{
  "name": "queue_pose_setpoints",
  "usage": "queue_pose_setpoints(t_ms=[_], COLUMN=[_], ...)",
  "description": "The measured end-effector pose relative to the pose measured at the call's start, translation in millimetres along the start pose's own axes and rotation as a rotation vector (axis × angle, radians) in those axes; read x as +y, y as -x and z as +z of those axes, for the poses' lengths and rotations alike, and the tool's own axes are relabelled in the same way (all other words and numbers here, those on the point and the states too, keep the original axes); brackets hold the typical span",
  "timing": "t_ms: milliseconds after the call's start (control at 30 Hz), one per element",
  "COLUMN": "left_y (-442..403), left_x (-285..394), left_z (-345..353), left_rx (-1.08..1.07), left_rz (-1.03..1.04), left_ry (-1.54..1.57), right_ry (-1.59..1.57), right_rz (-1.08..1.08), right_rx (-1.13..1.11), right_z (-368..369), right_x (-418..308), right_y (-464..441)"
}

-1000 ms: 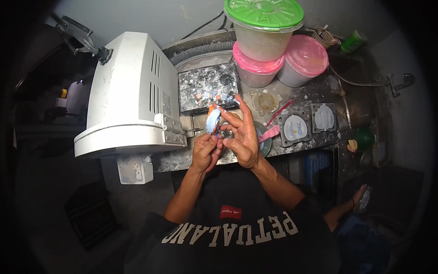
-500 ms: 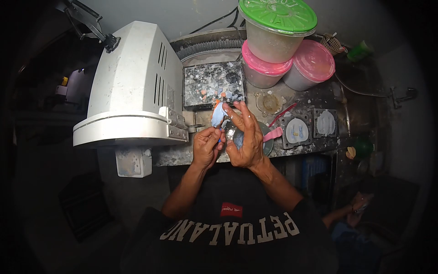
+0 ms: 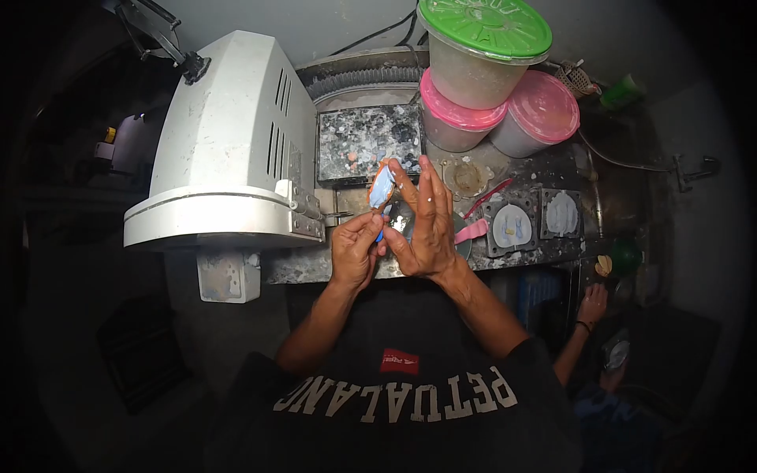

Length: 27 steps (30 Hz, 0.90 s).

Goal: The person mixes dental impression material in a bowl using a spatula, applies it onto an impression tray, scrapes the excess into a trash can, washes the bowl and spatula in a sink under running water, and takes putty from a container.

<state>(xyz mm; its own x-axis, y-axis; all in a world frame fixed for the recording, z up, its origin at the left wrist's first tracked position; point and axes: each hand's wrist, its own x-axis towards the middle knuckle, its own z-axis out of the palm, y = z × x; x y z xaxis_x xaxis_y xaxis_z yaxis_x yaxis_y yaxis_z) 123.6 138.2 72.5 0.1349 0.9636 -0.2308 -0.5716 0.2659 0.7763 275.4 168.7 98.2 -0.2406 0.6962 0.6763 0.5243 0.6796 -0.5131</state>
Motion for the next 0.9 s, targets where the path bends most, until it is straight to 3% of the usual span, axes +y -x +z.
queue_pose_setpoints(t_ms=[400,500,600,900], left_y=[-6,-9,-10,-10], left_x=[-5,-4,-1,-1], left_z=[6,2,4,10], left_rx=[0.136,0.137,0.112,0.085], left_rz=[0.082,0.071,0.054,0.055], left_ry=[-0.076,-0.08,-0.053,-0.043], right_ry=[0.432,0.277,-0.145,-0.022], right_rz=[0.063,0.019,0.128,0.09], right_rx=[-0.249,-0.216,-0.036,-0.132], right_z=[-3,-9,-1,4], right_x=[-4,0,6,12], right_y=[16,21,13,1])
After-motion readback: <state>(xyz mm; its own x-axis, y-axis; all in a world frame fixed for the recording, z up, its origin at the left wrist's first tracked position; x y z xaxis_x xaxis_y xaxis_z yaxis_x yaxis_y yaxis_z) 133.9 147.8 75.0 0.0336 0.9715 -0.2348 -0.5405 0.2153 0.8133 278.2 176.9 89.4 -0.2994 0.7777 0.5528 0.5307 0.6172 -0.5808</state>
